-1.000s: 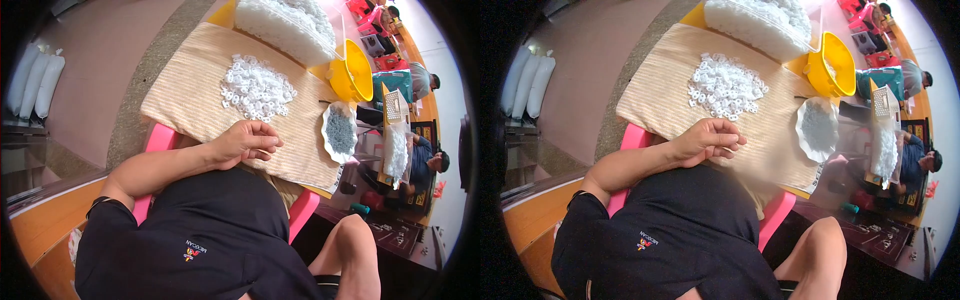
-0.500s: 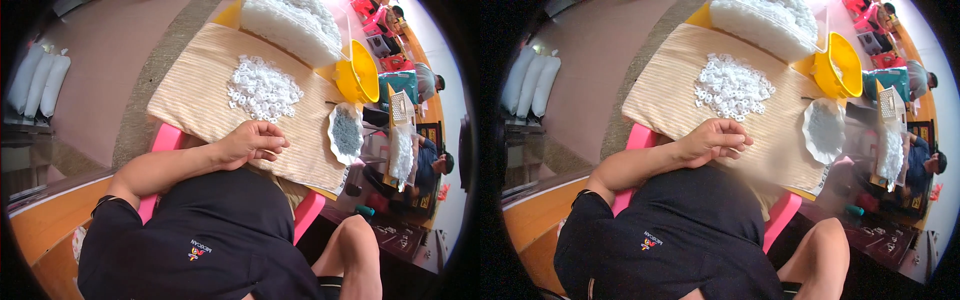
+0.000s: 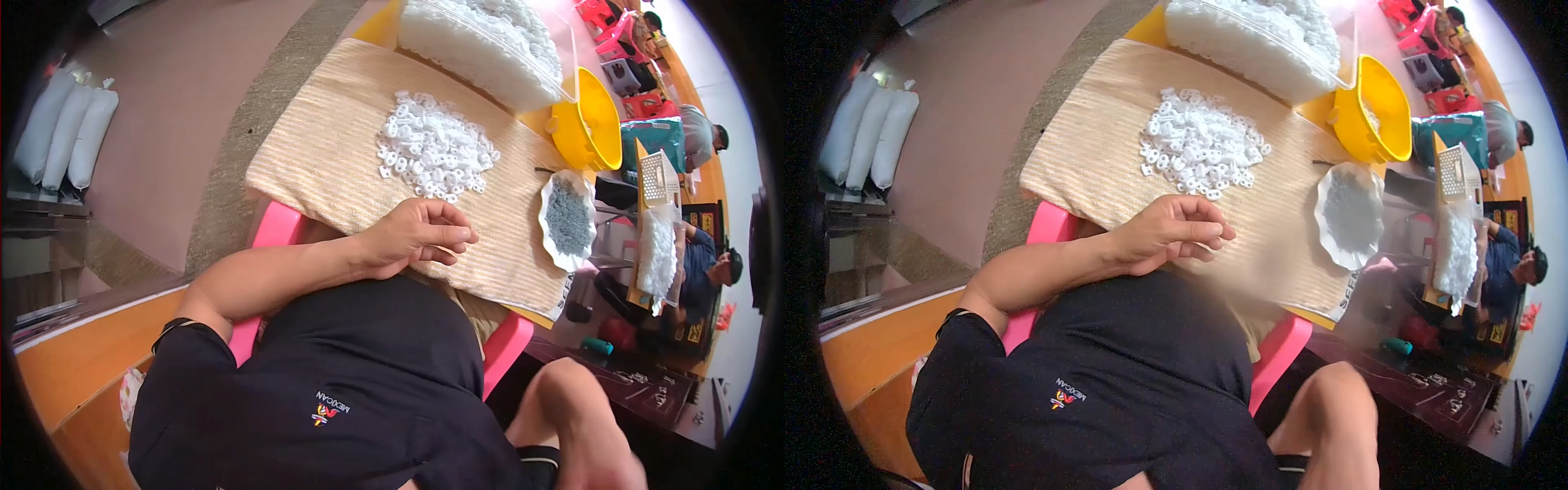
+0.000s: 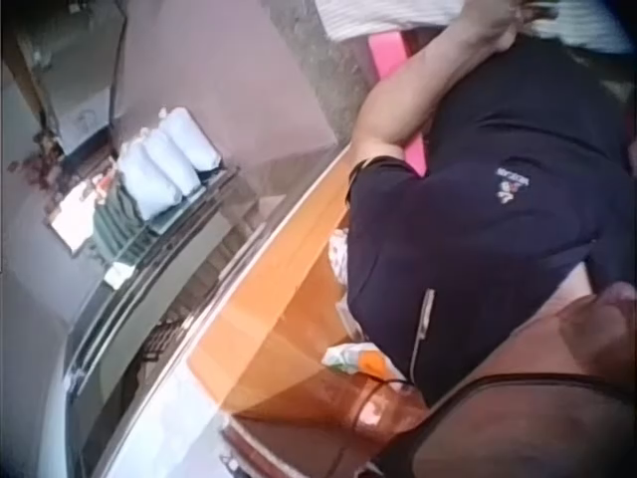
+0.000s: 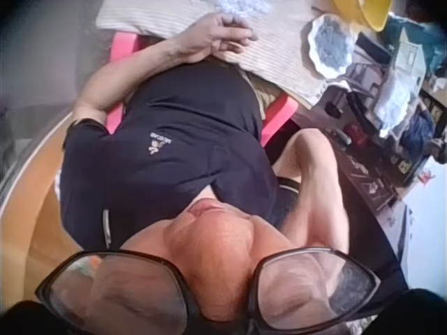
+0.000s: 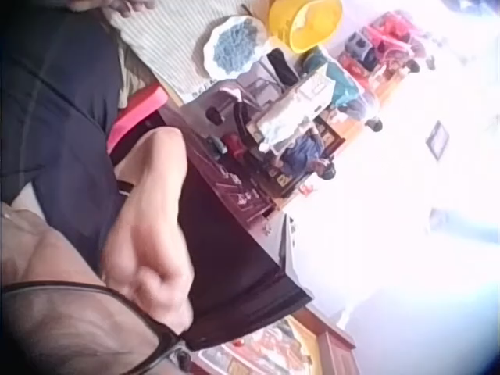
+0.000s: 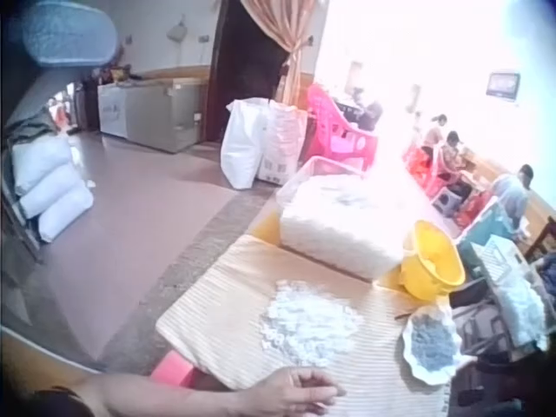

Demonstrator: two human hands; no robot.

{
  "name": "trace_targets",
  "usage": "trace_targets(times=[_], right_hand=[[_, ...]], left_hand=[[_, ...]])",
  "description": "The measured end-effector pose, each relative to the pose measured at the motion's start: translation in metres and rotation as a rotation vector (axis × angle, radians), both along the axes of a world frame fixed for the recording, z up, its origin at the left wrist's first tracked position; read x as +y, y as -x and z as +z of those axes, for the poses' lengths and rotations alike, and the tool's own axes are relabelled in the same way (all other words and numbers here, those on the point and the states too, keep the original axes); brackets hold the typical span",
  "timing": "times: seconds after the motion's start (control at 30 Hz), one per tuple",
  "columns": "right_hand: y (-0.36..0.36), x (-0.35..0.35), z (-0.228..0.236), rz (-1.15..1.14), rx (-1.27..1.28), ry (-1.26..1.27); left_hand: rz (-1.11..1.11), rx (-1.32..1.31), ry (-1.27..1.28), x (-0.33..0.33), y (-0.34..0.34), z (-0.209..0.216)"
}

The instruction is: Assembling small plastic parts by hand on a workbench.

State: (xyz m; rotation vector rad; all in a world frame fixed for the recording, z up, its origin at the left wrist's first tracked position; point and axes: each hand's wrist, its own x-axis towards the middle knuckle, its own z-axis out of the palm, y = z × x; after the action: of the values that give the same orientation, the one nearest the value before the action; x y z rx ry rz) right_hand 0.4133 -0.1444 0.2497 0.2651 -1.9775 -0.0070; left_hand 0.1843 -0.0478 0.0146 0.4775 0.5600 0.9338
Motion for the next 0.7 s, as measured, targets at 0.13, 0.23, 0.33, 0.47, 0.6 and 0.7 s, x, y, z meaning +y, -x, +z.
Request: trace_targets(times=[0.13, 0.23, 0.33, 0.47, 0.6, 0.7], right_hand=[[0.048, 0.096, -0.084, -0.817, -0.003, 0.257], [0.036, 0.139, -0.154, -0.878, -0.303, 0.696], [0.025, 0.174, -0.201, -0.884, -0.407, 0.837], [0.029, 0.183, -0.208, -0.954, -0.535, 0.832], [0.032, 0.186, -0.216, -1.024, -0.619, 0.864], [0.033, 0.189, -0.217, -1.004, -0.625, 0.904]], left_hand=[[-0.057, -0.004, 0.003, 0.008, -0.009, 0.004], [-0.058, -0.024, 0.020, 0.005, -0.007, 0.003], [-0.030, -0.025, 0.016, 0.005, -0.006, 0.002], [-0.019, -0.034, 0.017, 0.004, -0.007, 0.002], [-0.032, -0.017, 0.011, 0.005, -0.008, 0.003], [-0.035, -0.014, 0.013, 0.005, -0.007, 0.001]])
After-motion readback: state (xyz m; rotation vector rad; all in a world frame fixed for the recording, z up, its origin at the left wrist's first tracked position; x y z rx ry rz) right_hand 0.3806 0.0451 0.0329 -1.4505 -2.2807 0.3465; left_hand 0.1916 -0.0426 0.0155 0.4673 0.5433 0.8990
